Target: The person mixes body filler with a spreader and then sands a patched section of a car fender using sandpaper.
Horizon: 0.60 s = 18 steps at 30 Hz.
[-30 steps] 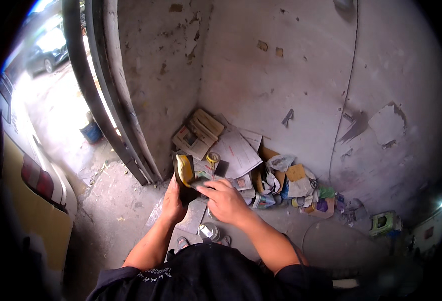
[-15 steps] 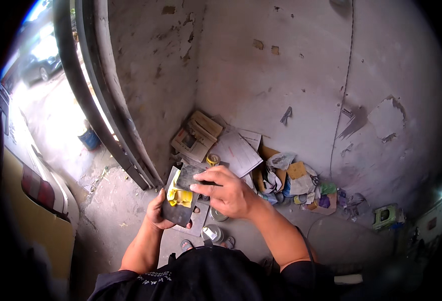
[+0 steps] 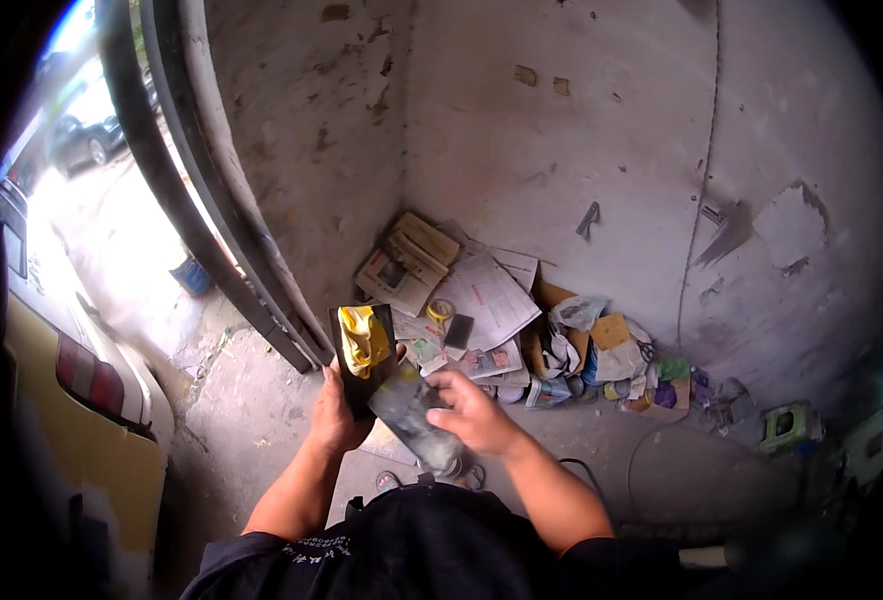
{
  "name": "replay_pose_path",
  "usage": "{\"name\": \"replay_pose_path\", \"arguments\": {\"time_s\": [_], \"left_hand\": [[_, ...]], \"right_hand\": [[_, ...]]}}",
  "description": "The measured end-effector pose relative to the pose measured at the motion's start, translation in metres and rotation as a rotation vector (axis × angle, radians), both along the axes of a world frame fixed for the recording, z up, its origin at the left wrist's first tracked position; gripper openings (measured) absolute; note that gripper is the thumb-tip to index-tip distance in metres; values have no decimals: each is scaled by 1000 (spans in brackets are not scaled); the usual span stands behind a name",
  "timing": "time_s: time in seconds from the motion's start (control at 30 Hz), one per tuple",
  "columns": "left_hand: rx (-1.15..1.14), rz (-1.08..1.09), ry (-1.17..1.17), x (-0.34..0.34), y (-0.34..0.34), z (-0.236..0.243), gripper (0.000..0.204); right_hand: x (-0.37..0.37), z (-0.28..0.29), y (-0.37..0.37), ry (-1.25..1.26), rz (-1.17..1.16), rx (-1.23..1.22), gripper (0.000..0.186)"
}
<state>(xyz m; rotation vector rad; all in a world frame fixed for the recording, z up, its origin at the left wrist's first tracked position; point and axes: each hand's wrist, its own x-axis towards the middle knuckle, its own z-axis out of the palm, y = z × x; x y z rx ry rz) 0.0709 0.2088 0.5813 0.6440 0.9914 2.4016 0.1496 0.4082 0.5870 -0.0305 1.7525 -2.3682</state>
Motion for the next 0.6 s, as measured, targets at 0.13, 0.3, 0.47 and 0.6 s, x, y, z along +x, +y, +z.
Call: {"name": "replay_pose_path", "arguments": {"time_s": [0.13,0.3,0.47,0.6], "left_hand": [[-169,181,311,-1,9,-34,69],[-506,46,505,-21,-14,-16,51],[36,-454,-284,-16,-29,-15,69],[258,-579,-433,-7,-25,-31,68]], "right_hand": [[-22,3,-11,-32,-34,-173,42],[-34,43,11,172,-47,-290,46],[-34,72,27,693,177,252,45],[-36,73,16,835,160,629,44]]}}
